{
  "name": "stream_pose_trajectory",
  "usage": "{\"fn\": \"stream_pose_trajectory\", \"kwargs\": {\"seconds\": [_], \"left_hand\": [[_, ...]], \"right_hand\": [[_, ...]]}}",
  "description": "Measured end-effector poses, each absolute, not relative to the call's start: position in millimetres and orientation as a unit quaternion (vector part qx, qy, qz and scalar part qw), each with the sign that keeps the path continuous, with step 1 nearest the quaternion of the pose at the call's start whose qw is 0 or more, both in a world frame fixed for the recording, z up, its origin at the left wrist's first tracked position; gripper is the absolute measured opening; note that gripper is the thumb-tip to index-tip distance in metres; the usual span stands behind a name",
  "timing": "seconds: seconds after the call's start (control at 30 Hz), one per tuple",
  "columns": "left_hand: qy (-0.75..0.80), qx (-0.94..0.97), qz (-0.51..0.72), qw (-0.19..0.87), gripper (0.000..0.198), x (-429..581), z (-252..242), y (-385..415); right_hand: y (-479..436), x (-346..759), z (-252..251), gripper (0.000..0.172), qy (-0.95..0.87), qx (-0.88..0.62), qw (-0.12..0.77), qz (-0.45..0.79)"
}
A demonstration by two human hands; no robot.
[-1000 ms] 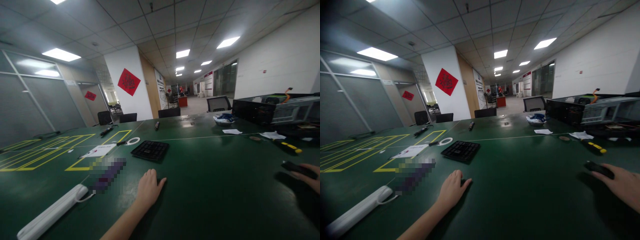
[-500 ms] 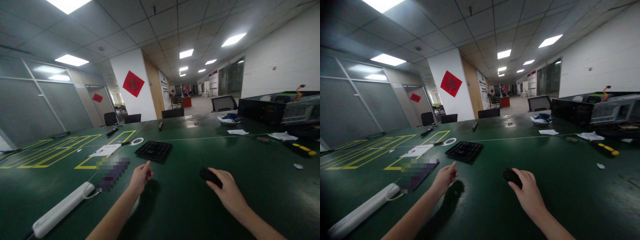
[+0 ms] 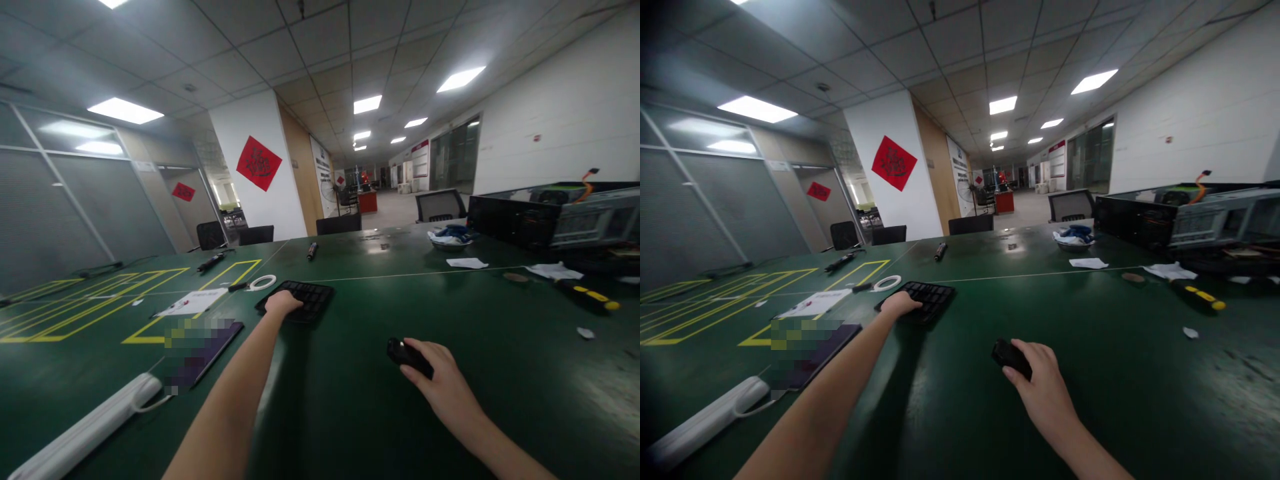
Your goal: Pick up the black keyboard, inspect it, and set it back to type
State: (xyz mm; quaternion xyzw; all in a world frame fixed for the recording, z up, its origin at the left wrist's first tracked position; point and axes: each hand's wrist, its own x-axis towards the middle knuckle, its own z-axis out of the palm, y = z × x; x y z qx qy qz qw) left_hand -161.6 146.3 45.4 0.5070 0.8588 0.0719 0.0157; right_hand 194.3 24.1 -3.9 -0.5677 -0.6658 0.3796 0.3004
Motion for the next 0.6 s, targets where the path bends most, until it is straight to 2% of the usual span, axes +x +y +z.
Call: {"fn": "stream_pose_trajectory", "kwargs": {"seconds": [0.33,0.6], "left_hand": [[0.849,0.513,0.118,0.049,0.032,-145,53,139],[0.702,0.652,0.255,0.131,0.036,-41,38,68]], "right_hand": [[26,193,-8,0.047,-0.664,-0.532,0.346,0.396],[24,195,-4,0.044,-0.675,-0.482,0.369,0.419]]}}
